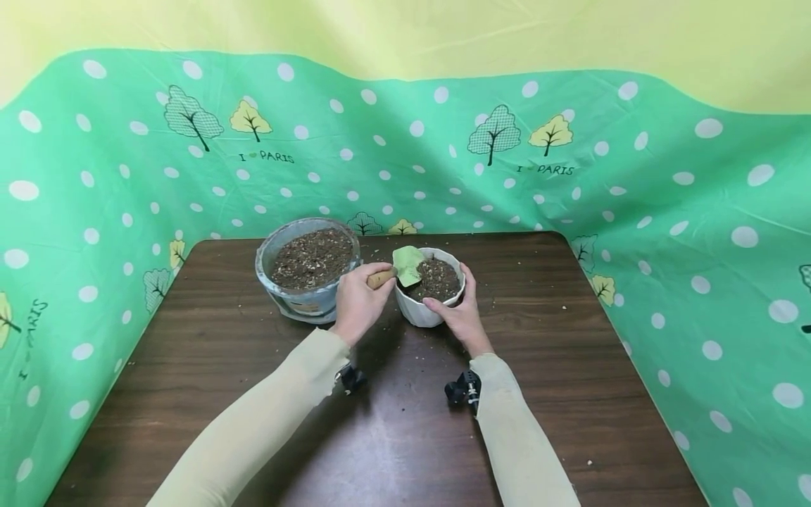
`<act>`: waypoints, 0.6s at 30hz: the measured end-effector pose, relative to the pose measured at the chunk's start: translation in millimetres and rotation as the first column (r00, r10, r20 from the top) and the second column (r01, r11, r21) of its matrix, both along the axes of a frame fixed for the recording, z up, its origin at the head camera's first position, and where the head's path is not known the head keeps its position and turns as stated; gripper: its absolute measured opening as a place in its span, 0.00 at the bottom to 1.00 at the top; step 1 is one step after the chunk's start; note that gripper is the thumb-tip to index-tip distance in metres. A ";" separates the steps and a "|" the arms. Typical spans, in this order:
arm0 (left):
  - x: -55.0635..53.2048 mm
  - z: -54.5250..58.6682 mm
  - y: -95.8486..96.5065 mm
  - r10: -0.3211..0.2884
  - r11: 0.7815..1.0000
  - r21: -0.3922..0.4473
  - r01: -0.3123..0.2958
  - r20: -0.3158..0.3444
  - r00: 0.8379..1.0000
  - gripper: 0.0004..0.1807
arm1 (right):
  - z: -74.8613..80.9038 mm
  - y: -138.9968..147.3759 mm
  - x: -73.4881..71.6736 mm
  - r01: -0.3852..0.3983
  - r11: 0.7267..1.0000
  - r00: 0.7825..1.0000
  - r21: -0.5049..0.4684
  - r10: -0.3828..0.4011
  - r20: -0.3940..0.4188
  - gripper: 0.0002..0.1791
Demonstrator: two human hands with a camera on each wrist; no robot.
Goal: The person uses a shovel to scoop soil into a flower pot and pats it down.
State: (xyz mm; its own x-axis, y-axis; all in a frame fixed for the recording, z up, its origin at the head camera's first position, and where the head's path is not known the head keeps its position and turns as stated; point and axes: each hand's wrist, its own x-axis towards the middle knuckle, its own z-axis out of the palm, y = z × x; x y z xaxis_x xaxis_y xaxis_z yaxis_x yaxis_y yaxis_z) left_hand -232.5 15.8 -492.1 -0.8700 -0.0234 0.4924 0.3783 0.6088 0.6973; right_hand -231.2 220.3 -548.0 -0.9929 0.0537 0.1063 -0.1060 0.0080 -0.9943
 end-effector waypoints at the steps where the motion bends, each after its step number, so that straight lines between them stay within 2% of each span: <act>1: 0.3 -0.6 -0.9 -0.001 1.000 -0.017 0.000 -0.034 0.999 0.12 | -0.1 -0.1 0.0 0.000 1.000 1.000 0.001 0.000 -0.004 0.54; 5: 2.0 -0.7 -4.9 -0.006 0.999 -0.049 0.000 -0.112 0.994 0.12 | -0.7 0.3 0.1 0.000 1.000 1.000 0.007 0.001 -0.011 0.54; 10: 4.8 3.5 -11.7 -0.019 0.999 -0.051 0.012 -0.136 0.991 0.12 | -1.8 0.8 1.1 -0.009 1.000 1.000 0.015 0.009 0.013 0.54; 15: 4.1 13.3 -21.4 -0.045 0.998 -0.062 0.033 -0.211 0.976 0.12 | -0.4 0.6 3.1 -0.011 1.000 1.000 0.008 0.011 0.001 0.54; 18: 3.0 20.4 -31.9 -0.055 0.998 -0.043 0.046 -0.233 0.971 0.13 | 1.9 0.6 4.2 -0.009 1.000 1.000 0.015 0.009 0.003 0.54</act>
State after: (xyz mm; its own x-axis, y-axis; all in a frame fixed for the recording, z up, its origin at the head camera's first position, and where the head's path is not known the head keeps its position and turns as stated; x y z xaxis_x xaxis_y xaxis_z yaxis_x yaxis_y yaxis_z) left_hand -229.5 -16.1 -471.7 -0.7301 0.0398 0.6822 0.5593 0.6084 0.5630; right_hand -227.0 220.9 -546.2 -0.9937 0.0427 0.1037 -0.1028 0.0220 -0.9945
